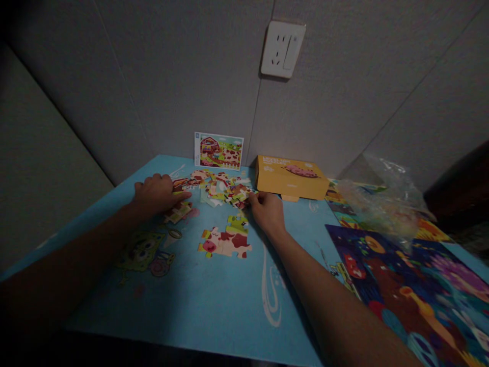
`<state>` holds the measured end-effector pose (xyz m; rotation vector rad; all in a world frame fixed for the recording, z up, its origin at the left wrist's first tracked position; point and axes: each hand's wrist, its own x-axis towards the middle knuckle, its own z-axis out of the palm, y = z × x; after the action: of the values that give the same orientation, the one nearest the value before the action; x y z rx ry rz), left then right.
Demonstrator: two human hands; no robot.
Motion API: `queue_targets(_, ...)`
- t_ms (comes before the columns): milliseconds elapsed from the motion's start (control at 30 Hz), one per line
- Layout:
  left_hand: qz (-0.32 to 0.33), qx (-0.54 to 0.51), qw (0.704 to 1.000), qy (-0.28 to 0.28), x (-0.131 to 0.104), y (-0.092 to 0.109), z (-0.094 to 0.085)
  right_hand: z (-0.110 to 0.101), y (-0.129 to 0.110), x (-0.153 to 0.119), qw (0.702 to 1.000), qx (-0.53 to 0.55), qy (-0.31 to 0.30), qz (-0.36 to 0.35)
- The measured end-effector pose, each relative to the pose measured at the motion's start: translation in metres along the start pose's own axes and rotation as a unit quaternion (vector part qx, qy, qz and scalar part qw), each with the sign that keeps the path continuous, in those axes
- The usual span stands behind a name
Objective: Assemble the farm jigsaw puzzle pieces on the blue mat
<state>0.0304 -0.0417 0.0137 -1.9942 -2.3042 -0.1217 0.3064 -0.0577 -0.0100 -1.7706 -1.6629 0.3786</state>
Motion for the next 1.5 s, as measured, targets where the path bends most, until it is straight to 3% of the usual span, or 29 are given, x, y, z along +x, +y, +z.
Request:
queue_targets(400, -0.008, -0.022, 0.999, -0.024, 0.001, 0.004, -0.005, 0.001, -0.001, -0.001, 1.0, -0.011, 0.009, 0.0)
queue_targets(467, -0.004, -0.035, 0.999, 0.0, 0.0, 0.004, -0.005, 0.001, 0.0, -0.001, 1.0, -0.012, 0.015, -0.002)
queue_targets(533, 0.024, -0.074, 0.995, 0.065, -0.002, 0.007, -0.005, 0.002, -0.001, -0.002, 1.0, -0.002, 0.018, -0.011)
queue_targets(600, 0.08, -0.148, 0.974, 0.155, -0.006, 0.013, -0.004, 0.001, -0.005, -0.006, 0.999, 0.022, 0.008, -0.032)
queue_targets(700, 0.203, -0.275, 0.904, 0.258, -0.019, 0.031, -0.001, -0.001, -0.017, -0.017, 0.989, 0.062, -0.052, -0.123)
queue_targets(833, 0.376, -0.348, 0.825, 0.237, -0.037, 0.054, 0.007, -0.003, -0.035, -0.031, 0.949, 0.064, -0.184, -0.248)
queue_targets(933, 0.414, -0.39, 0.794, 0.217, -0.041, 0.058, 0.011, -0.002, -0.038, -0.034, 0.945, 0.055, -0.199, -0.255)
queue_targets(1067, 0.388, -0.412, 0.804, 0.183, -0.033, 0.049, 0.014, 0.002, -0.028, -0.028, 0.961, 0.107, -0.154, -0.206)
queue_targets(1233, 0.433, -0.348, 0.819, 0.143, -0.022, 0.04, 0.02, 0.007, -0.014, -0.019, 0.959, 0.207, -0.095, -0.167)
queue_targets(1500, 0.444, -0.3, 0.827, 0.171, -0.018, 0.039, 0.023, 0.007, -0.017, -0.021, 0.955, 0.219, -0.12, -0.159)
